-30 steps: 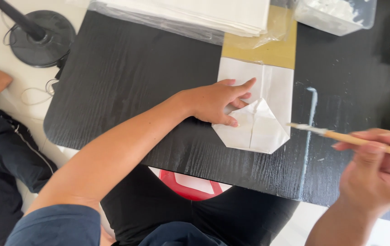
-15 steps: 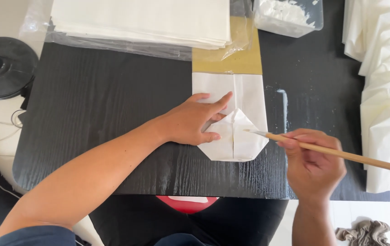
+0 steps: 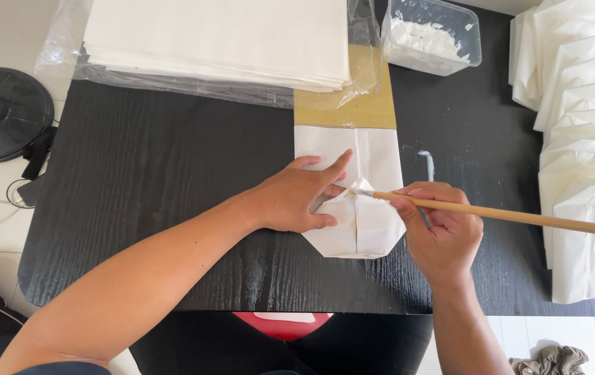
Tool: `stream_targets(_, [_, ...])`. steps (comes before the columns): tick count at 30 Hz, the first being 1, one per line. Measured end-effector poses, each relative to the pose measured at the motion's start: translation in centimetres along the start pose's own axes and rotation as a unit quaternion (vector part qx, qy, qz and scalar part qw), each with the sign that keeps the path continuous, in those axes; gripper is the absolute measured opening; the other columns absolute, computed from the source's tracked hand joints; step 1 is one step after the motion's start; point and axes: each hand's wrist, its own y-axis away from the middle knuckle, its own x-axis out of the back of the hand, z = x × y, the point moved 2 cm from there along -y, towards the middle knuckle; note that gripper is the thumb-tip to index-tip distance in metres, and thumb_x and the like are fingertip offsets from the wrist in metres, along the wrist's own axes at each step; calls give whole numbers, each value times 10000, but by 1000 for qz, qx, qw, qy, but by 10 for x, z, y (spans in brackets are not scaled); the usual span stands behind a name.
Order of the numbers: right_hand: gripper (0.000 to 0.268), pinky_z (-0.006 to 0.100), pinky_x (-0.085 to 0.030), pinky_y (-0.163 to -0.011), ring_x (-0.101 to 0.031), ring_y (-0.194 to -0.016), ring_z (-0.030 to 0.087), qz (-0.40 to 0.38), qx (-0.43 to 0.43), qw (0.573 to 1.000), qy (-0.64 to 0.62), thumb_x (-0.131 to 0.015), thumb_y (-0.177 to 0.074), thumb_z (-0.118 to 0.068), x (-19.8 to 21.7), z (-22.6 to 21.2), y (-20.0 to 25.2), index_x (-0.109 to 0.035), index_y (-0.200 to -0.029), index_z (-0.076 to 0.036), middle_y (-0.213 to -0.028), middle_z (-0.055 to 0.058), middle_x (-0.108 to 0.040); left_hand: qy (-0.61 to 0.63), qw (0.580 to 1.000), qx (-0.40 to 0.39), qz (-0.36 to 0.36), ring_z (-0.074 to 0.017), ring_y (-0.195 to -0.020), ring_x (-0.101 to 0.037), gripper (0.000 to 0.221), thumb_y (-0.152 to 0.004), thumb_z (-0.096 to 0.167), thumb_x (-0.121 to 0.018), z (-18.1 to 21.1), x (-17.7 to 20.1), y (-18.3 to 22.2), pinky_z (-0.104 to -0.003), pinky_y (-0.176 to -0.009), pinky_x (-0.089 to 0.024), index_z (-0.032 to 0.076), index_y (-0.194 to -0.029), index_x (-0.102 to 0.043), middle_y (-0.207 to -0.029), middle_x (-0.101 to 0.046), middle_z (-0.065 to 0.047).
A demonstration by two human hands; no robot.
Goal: Folding and gluing the bottom of a paper bag manually using a brush and adhesive.
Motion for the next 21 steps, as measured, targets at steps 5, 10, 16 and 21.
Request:
stream_targets(5, [209, 388, -642, -809, -766, -910, 362, 8, 27, 1000, 0, -737, -936, 58, -1, -4, -10, -536, -994, 54, -927, 210, -672, -6, 1000, 1, 2, -241, -1478, -438, 1036, -918, 306, -673, -1, 1, 0, -468, -1285, -38, -22, -1632, 2, -1345, -692, -152])
stream_targets(10, [169, 362, -650, -801, -763, -929, 340, 23, 37, 999, -9, -661, -1005, -12, 8, -15, -13, -497, -1028, 22, -962, 185, -656, -7, 1000, 6, 1, -215, -1488, -425, 1049, -912, 319, -677, 0, 2, 0, -457, -1286, -31, -28, -1629, 6, -1362, -687, -133])
stream_targets(16, [191, 354, -646, -773, -779, -873, 331, -17, -7, 1000, 9, -720, -942, 2, 18, -21, -8, -534, -970, 35, -873, 179, -670, -9, 1000, 13, -6, -229, -1489, -423, 1049, -919, 319, -656, 4, 3, 1, -459, -1290, -36, -23, -1633, 32, -1359, -686, -145])
stream_targets(21, [214, 339, -636, -760, -784, -846, 319, -19, -17, 999, 26, -757, -917, -5, 9, -15, -6, -550, -946, 40, -866, 179, -704, -11, 1000, 16, -10, -222, -1491, -420, 1054, -923, 324, -653, 3, 3, 1, -456, -1291, -31, -15, -1632, 50, -1367, -681, -143])
